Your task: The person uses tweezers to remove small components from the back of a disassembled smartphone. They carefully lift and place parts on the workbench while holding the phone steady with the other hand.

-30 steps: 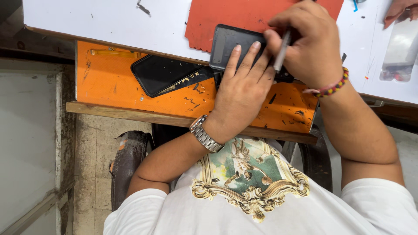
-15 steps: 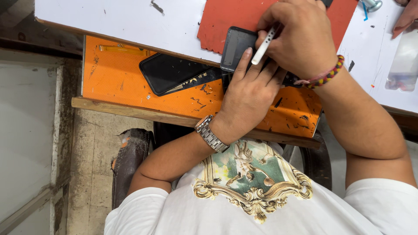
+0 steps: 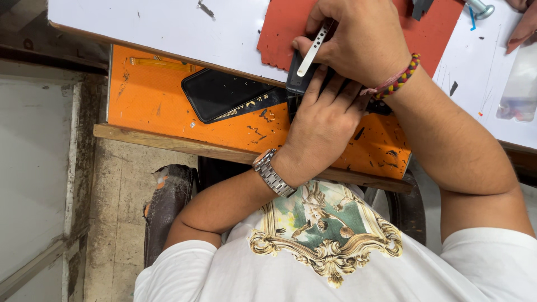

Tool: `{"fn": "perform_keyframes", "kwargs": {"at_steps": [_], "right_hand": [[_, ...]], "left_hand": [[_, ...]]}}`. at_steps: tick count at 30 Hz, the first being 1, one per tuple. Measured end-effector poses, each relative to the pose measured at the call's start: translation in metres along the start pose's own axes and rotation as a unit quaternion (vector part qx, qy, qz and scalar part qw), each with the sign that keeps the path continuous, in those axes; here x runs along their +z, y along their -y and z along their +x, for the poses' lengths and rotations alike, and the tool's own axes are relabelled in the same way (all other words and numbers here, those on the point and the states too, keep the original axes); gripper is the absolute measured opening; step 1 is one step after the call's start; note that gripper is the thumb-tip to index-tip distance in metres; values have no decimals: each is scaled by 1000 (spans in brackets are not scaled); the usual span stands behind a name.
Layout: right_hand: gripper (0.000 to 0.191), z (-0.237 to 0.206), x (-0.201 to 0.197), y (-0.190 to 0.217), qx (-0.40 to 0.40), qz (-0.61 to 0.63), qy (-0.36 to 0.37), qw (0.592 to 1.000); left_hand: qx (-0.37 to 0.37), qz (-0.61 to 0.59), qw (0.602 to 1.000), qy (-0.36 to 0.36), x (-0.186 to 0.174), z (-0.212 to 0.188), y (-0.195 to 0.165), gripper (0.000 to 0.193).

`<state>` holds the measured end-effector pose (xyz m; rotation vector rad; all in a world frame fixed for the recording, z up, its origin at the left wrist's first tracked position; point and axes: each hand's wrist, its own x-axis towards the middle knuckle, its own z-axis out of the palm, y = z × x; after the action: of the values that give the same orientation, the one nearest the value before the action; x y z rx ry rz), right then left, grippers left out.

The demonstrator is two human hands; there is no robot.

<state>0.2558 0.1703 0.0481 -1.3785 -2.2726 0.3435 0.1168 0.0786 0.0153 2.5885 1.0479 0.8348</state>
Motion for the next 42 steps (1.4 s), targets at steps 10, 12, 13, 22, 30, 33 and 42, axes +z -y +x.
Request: {"fn": "perform_keyframes", "kwargs": {"at_steps": [10,12,13,22,30,33,42], "right_hand": [[31,8,-8,-4,-11,-22,62,998],[29,11,-11,-5,-22,-18,74,997],[29,12,-11,-5,-27,-16,81,996],[15,8,1,-18,-27,-8,67,997],[30,14,-8,-14,-54,-32,100,993],[29,15,-8,-15,-67,-42,100,992],[22,14,2,-25,-15,-32,122,992]], "left_hand": [[1,11,1000,7,-1,0,-1,40],[-4,4,1000,8,-1,2,-2,40],[-8,0,1000,9,-2,2,-1,41],[-15,-4,1000,13,-2,3,-2,41],[-17,0,1000,22,-3,4,-2,39],[-15,-1,1000,24,-3,3,-2,39],[-18,1,1000,25,-2,3,-2,40]]}}
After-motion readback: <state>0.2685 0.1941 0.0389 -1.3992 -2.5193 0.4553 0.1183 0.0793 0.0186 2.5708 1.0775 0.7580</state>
